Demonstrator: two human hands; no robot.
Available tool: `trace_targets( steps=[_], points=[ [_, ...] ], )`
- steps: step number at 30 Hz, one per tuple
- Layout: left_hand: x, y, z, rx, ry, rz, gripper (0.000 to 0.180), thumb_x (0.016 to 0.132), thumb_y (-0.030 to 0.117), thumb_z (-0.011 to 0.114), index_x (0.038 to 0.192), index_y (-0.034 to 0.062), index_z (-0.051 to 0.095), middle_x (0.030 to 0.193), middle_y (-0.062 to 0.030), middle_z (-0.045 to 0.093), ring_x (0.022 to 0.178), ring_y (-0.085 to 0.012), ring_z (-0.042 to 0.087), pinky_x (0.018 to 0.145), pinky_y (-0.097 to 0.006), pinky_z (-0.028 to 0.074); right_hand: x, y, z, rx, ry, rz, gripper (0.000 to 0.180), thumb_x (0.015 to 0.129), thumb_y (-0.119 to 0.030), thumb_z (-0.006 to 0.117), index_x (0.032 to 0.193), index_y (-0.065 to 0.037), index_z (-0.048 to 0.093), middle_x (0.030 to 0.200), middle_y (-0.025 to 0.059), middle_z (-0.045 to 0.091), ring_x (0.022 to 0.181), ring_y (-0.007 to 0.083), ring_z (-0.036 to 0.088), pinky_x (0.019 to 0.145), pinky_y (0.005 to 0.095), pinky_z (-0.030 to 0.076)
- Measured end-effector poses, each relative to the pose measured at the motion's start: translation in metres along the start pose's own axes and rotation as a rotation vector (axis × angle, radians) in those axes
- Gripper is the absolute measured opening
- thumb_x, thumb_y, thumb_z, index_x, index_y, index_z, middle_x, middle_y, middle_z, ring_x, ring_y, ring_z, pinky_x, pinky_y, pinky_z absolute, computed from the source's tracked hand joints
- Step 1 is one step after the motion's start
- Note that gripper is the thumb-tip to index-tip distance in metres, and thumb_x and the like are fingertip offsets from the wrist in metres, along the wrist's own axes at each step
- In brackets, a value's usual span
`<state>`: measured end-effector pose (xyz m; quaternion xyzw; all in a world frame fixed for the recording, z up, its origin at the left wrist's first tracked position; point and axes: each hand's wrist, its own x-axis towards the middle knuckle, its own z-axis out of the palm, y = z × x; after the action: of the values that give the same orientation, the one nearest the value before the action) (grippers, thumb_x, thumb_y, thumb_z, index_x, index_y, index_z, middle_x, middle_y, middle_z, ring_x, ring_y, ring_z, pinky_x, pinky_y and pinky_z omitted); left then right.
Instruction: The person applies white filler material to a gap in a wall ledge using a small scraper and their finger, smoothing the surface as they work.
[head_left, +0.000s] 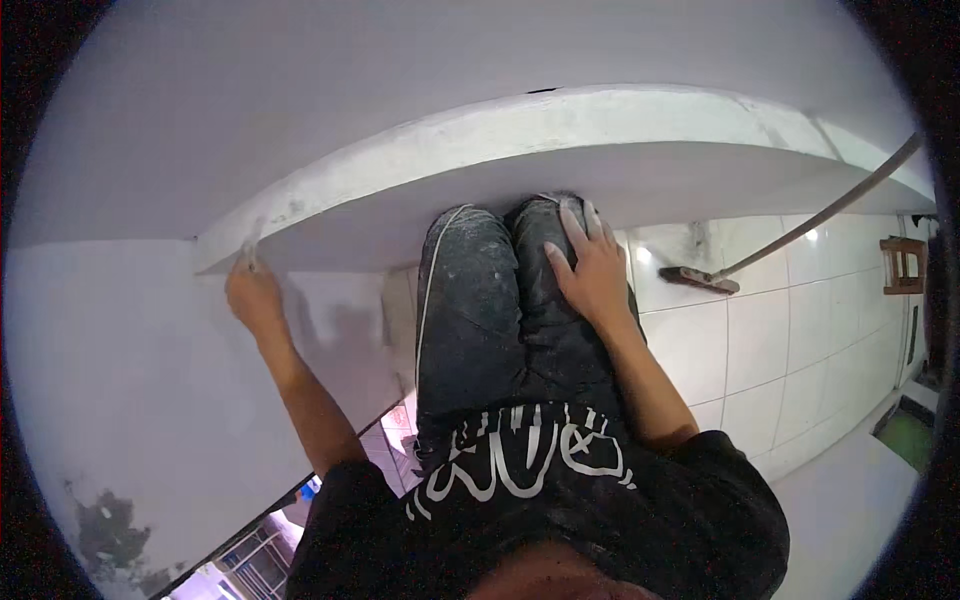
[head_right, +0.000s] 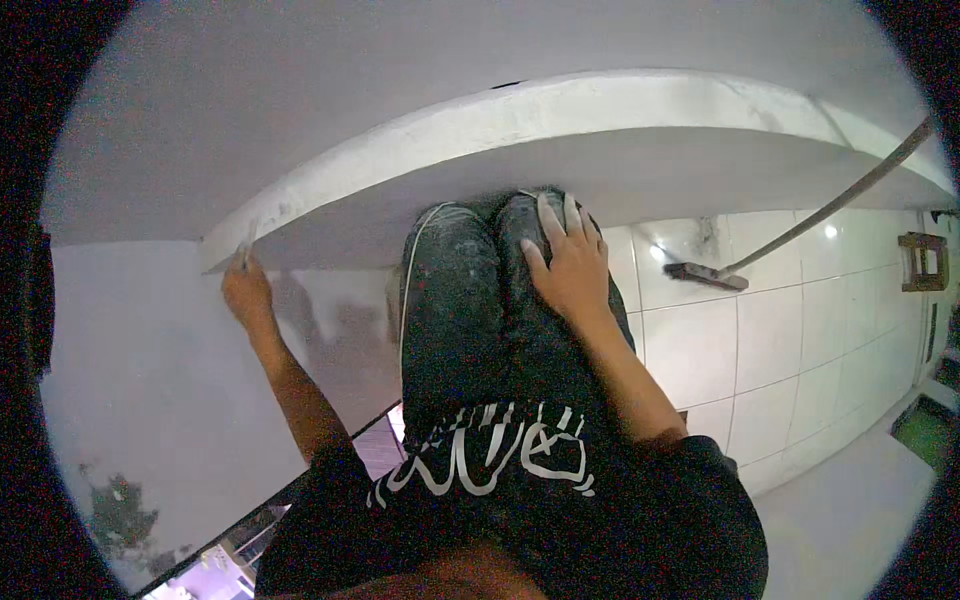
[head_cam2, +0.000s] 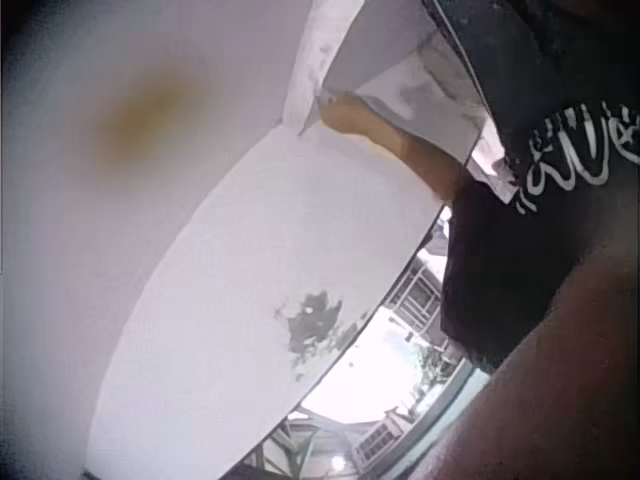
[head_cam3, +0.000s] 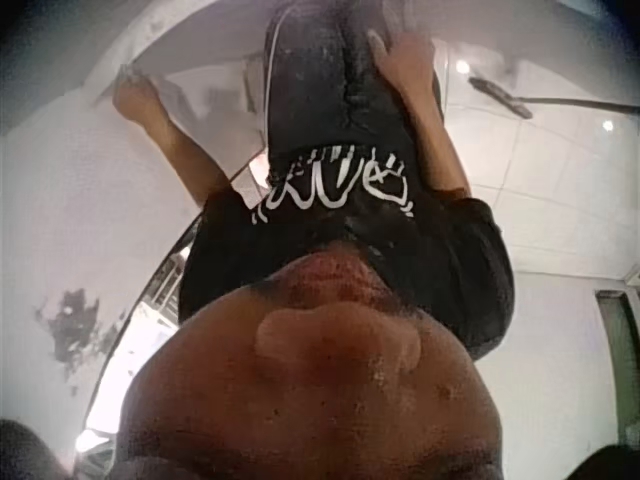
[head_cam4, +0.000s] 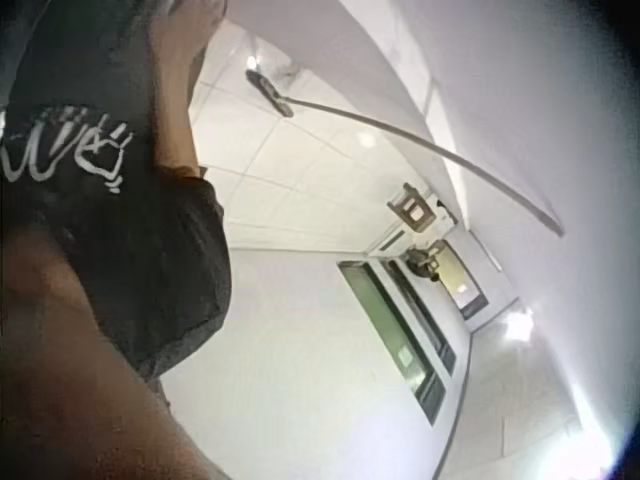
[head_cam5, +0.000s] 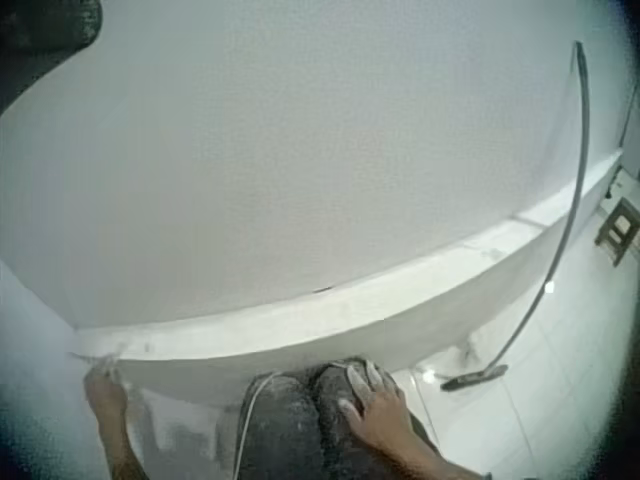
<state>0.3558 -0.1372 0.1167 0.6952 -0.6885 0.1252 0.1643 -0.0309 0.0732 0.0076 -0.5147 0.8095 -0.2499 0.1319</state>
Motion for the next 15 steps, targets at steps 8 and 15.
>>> trace_targets(
  steps=[8, 15],
  points=[
    [-0.008, 0.051, 0.0, -0.075, 0.0, -0.07, 0.033, 0.096, 0.026, 0.054, 0.111, 0.0023, 0.071, 0.102, -0.0246, 0.069, 0.098, -0.0406, 0.066, 0.087, -0.05, 0.051, 0.007, -0.002, 0.002, -0.031, -0.028, 0.076, 0.076, 0.094, -0.051, 0.059, 0.154, -0.01, 0.036, 0.154, 0.0209, 0.04, 0.139, 0.0378, 0.042, 0.107, 0.0575, 0.037],
    [-0.047, 0.185, -0.025, -0.261, -0.288, 0.378, 0.036, 0.094, 0.019, 0.059, 0.126, 0.0047, 0.063, 0.099, -0.0162, 0.066, 0.09, -0.0373, 0.065, 0.079, -0.05, 0.052, 0.008, 0.003, 0.006, 0.012, 0.025, 0.048, 0.073, 0.093, -0.049, 0.061, 0.152, -0.01, 0.04, 0.151, 0.0187, 0.045, 0.137, 0.0372, 0.044, 0.107, 0.0531, 0.038]
  ],
)
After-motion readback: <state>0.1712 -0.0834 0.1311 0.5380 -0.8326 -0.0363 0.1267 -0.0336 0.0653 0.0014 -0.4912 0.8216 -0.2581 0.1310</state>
